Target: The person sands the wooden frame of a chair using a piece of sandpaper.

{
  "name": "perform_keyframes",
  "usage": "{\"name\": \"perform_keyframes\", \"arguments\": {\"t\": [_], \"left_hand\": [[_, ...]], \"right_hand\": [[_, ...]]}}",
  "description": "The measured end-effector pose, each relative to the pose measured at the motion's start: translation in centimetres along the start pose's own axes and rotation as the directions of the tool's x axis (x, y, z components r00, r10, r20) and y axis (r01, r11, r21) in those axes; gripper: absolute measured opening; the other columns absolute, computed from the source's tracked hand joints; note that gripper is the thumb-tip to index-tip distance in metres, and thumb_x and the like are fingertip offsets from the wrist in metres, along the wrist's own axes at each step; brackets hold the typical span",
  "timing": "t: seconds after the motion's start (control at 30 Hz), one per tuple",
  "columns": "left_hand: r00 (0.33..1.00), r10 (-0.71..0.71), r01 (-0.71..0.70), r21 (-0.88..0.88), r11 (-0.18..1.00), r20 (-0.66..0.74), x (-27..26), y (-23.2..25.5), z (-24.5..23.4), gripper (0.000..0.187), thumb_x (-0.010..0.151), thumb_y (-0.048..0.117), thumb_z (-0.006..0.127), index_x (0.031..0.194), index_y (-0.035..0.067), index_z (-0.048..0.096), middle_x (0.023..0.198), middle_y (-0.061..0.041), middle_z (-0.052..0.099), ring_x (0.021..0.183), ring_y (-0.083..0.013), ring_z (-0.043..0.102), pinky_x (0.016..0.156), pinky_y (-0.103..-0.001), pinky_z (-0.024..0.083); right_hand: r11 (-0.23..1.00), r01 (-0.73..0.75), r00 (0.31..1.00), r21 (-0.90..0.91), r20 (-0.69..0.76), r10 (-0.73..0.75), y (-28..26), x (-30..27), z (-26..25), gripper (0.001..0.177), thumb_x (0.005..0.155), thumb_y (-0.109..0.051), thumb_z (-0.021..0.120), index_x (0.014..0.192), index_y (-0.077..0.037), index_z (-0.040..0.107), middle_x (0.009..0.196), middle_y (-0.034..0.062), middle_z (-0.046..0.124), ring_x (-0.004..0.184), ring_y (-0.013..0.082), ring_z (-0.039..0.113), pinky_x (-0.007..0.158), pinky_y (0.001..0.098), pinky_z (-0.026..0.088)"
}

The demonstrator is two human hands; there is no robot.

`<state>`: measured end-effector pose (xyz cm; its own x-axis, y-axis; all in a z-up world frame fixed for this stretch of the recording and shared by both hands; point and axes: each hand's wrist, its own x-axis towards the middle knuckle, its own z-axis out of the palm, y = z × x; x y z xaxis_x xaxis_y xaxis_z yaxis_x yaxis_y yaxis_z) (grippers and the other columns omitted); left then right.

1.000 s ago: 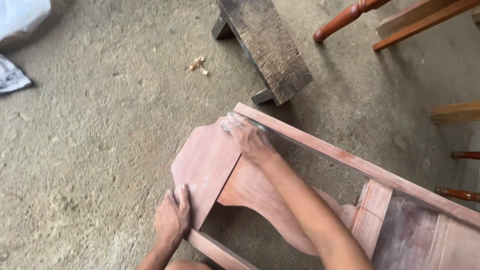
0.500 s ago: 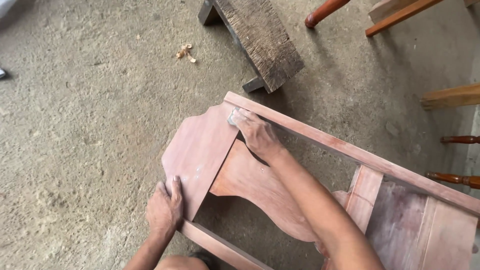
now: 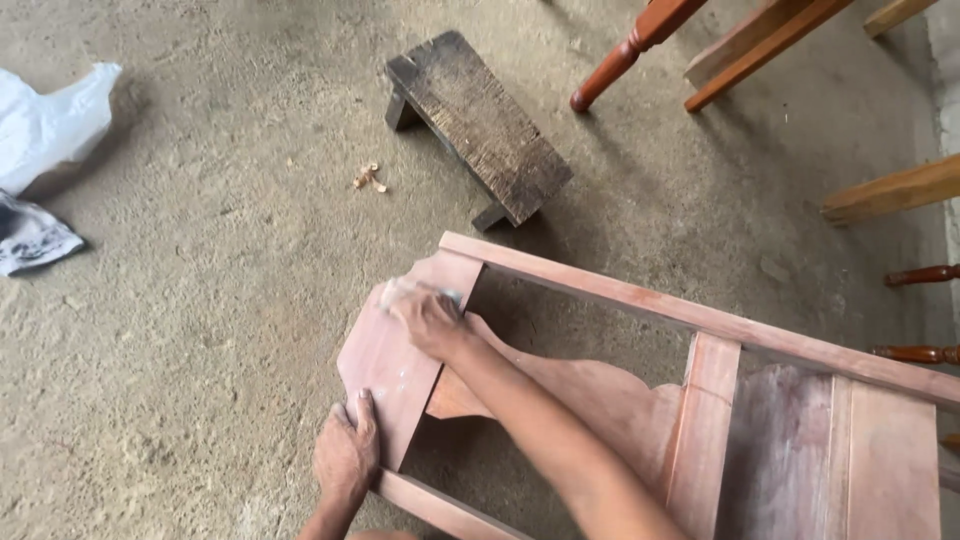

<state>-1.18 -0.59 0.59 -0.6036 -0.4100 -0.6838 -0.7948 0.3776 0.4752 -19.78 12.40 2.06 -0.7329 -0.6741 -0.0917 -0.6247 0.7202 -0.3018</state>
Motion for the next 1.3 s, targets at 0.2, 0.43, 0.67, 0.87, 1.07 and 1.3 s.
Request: {"name": "perform_keyframes", "arguments": {"t": [0.2,0.43,0.67,0.87,1.07,1.3], "left_hand": [[0.998,0.053,-0.053,-0.015,0.998,-0.047,-0.5,-0.4,0.1,0.070,0.100,0.065,0.040,0.110,0.000,0.065,0.106,-0.031,0.070,0.106,-0.0493,0.066,0.094,-0.057,0.050],[1.000,0.002,-0.001,-0.044,0.999,0.021,-0.4,0.2,-0.7,0.069,0.098,0.065,0.041,0.107,0.000,0.064,0.104,-0.032,0.072,0.105,-0.0477,0.068,0.095,-0.055,0.050],[0.997,-0.034,0.038,-0.068,0.997,0.071,-0.5,1.5,-1.6,0.066,0.099,0.062,0.039,0.109,0.001,0.063,0.100,-0.031,0.073,0.098,-0.0459,0.072,0.089,-0.056,0.054],[0.993,0.098,-0.104,-0.079,0.991,-0.072,-0.2,-0.4,0.0,0.066,0.102,0.062,0.043,0.102,-0.001,0.064,0.099,-0.031,0.069,0.098,-0.0485,0.066,0.089,-0.058,0.049],[0.998,-0.017,0.023,-0.105,0.994,0.064,-1.2,1.0,-1.3,0.068,0.103,0.062,0.039,0.102,-0.001,0.065,0.098,-0.028,0.073,0.095,-0.0421,0.072,0.088,-0.055,0.053],[0.989,0.089,-0.100,-0.090,0.991,-0.118,-0.5,-1.0,0.4,0.070,0.100,0.062,0.046,0.110,-0.003,0.070,0.111,-0.031,0.070,0.107,-0.0471,0.066,0.094,-0.056,0.049]], "right_hand": [[0.994,-0.077,0.933,-0.079,0.346,0.100,-1.4,-4.2,-7.2,0.028,0.116,-0.017,0.039,0.130,-0.010,0.062,0.121,0.0189,0.070,0.110,0.0283,0.071,0.101,0.0396,0.060],[0.908,-0.098,0.959,-0.407,-0.282,-0.023,5.0,-1.1,4.9,0.038,0.102,0.001,0.041,0.129,0.000,0.067,0.140,0.0262,0.061,0.128,0.0397,0.060,0.108,0.0426,0.051],[0.953,-0.284,0.958,0.110,0.065,0.278,0.9,0.2,-3.8,0.043,0.112,-0.014,0.027,0.125,-0.006,0.067,0.134,0.0227,0.064,0.122,0.0374,0.066,0.103,0.0492,0.058],[0.946,0.218,0.921,-0.240,-0.270,-0.281,-0.2,-9.5,-1.1,0.030,0.095,0.002,0.054,0.121,-0.002,0.067,0.130,0.0220,0.069,0.131,0.0356,0.059,0.116,0.0485,0.045],[0.950,0.311,0.946,-0.023,0.105,-0.307,-0.2,-20.4,-5.7,0.038,0.098,0.008,0.061,0.132,-0.008,0.067,0.142,0.0137,0.063,0.132,0.0253,0.061,0.117,0.0433,0.049],[0.975,0.134,0.983,-0.174,-0.105,-0.154,-1.5,-15.8,-5.4,0.043,0.091,0.003,0.057,0.134,0.005,0.060,0.142,0.0257,0.059,0.135,0.0379,0.056,0.117,0.0492,0.044]]}}
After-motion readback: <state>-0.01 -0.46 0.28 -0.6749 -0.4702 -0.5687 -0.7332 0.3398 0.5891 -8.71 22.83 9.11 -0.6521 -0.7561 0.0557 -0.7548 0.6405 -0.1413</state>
